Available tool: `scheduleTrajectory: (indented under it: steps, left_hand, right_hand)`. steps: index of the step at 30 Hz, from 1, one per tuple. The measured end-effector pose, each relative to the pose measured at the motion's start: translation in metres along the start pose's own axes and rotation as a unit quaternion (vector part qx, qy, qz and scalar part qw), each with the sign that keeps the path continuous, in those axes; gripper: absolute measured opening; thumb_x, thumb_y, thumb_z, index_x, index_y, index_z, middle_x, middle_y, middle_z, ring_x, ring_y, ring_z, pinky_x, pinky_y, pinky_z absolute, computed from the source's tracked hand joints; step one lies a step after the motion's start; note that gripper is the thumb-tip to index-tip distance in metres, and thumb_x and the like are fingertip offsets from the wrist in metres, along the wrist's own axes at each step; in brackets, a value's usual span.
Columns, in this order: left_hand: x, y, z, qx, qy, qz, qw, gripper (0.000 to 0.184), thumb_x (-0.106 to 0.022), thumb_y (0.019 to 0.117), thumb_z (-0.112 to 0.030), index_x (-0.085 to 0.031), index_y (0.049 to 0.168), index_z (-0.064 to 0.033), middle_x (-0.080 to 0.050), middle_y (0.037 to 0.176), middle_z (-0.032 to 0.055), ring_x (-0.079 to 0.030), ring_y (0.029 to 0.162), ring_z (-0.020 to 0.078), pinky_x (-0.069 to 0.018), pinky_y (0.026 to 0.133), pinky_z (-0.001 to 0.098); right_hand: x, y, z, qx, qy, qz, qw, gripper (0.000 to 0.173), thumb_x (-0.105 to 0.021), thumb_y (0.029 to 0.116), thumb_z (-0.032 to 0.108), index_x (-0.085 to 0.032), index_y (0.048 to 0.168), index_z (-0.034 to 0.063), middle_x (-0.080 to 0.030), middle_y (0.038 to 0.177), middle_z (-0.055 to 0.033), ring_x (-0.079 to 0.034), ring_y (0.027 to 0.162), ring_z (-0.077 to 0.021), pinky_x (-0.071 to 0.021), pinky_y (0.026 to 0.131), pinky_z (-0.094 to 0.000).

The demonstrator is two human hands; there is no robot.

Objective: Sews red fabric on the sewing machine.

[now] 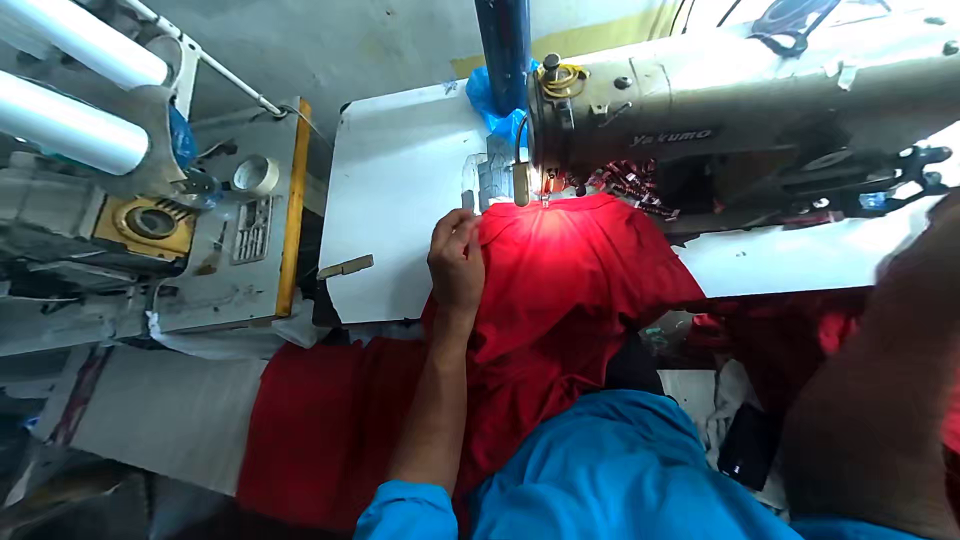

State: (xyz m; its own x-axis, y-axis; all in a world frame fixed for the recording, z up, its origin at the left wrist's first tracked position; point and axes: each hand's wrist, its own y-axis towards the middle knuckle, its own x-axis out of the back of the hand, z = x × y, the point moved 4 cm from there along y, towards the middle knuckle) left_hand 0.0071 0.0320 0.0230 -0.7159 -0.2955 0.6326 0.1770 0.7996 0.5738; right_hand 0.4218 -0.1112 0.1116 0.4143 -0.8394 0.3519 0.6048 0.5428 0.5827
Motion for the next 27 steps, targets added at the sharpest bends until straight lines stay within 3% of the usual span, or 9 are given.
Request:
scheduleTrajectory:
  steps: [1, 4, 6, 9, 11, 14, 23, 27]
  left_hand:
    - [-0.003, 0.003, -0.006, -0.024, -0.004, 0.010, 1.000, 0.024, -0.060, 0.1013, -0.006, -0.073, 0.121, -0.0049, -0.064, 0.135, 0.0103, -0.061, 0.125, 0.0210, -0.0515, 0.106, 0.0371]
    - [-0.022, 0.009, -0.013, -0.056, 0.019, 0.084, 0.995, 0.027, -0.059, 0.1020, -0.010, -0.072, 0.125, -0.0056, -0.064, 0.136, 0.0104, -0.059, 0.128, 0.0257, -0.0485, 0.109, 0.0426]
    - [-0.038, 0.008, -0.007, -0.058, 0.063, 0.147, 0.985, 0.031, -0.056, 0.1037, -0.016, -0.069, 0.131, -0.0085, -0.061, 0.139, 0.0102, -0.057, 0.129, 0.0284, -0.0474, 0.108, 0.0478]
    - [-0.050, 0.005, 0.008, -0.062, 0.094, 0.159, 0.981, 0.033, -0.052, 0.1055, -0.023, -0.069, 0.132, -0.0120, -0.059, 0.142, 0.0078, -0.056, 0.128, 0.0286, -0.0472, 0.103, 0.0502]
    - [-0.050, 0.004, 0.013, -0.064, 0.092, 0.158, 0.981, 0.034, -0.050, 0.1064, -0.026, -0.069, 0.132, -0.0134, -0.058, 0.144, 0.0061, -0.055, 0.129, 0.0273, -0.0464, 0.103, 0.0491]
    - [-0.047, 0.000, 0.016, -0.060, 0.090, 0.163, 0.981, 0.035, -0.051, 0.1063, -0.027, -0.068, 0.134, -0.0138, -0.055, 0.147, 0.0063, -0.052, 0.131, 0.0277, -0.0452, 0.106, 0.0480]
    - [-0.053, 0.004, 0.008, -0.045, 0.136, 0.185, 0.972, 0.040, -0.051, 0.1056, -0.040, -0.063, 0.142, -0.0272, -0.050, 0.147, 0.0079, -0.050, 0.128, 0.0310, -0.0450, 0.096, 0.0511]
    - [-0.053, 0.008, 0.006, -0.037, 0.146, 0.186, 0.971, 0.042, -0.049, 0.1061, -0.041, -0.060, 0.145, -0.0280, -0.046, 0.152, 0.0093, -0.048, 0.129, 0.0337, -0.0448, 0.096, 0.0531]
  right_hand:
    - [-0.028, -0.017, 0.018, 0.057, 0.040, 0.056, 0.996, 0.025, -0.054, 0.1073, 0.018, -0.064, 0.113, -0.0040, -0.066, 0.103, -0.0045, -0.064, 0.093, -0.0022, -0.0544, 0.088, -0.0232]
    - [-0.107, -0.073, 0.046, 0.082, 0.081, 0.216, 0.970, 0.021, -0.058, 0.1039, 0.013, -0.070, 0.109, -0.0031, -0.069, 0.104, -0.0132, -0.067, 0.092, -0.0156, -0.0590, 0.084, -0.0334]
    - [-0.150, -0.100, 0.048, 0.081, 0.072, 0.283, 0.953, 0.021, -0.058, 0.1038, 0.012, -0.071, 0.115, 0.0017, -0.068, 0.112, -0.0137, -0.068, 0.097, -0.0199, -0.0595, 0.085, -0.0365]
    - [-0.195, -0.117, 0.042, 0.141, -0.023, 0.325, 0.935, 0.030, -0.059, 0.1032, 0.014, -0.069, 0.131, 0.0112, -0.066, 0.128, -0.0116, -0.071, 0.101, -0.0260, -0.0617, 0.079, -0.0445]
    - [-0.207, -0.119, 0.036, 0.164, -0.114, 0.347, 0.916, 0.038, -0.060, 0.1034, 0.022, -0.063, 0.141, 0.0176, -0.061, 0.137, -0.0098, -0.069, 0.098, -0.0304, -0.0590, 0.072, -0.0494]
    - [-0.209, -0.114, 0.031, 0.177, -0.183, 0.367, 0.895, 0.042, -0.058, 0.1042, 0.030, -0.060, 0.146, 0.0213, -0.056, 0.145, -0.0089, -0.068, 0.095, -0.0331, -0.0567, 0.066, -0.0513]
    - [-0.221, -0.095, 0.017, 0.211, -0.220, 0.376, 0.875, 0.039, -0.057, 0.1032, 0.031, -0.064, 0.141, 0.0226, -0.055, 0.148, -0.0085, -0.068, 0.091, -0.0340, -0.0555, 0.064, -0.0519]
    - [-0.224, -0.091, 0.017, 0.214, -0.220, 0.373, 0.876, 0.039, -0.057, 0.1029, 0.031, -0.065, 0.140, 0.0228, -0.055, 0.147, -0.0097, -0.068, 0.090, -0.0342, -0.0559, 0.065, -0.0523]
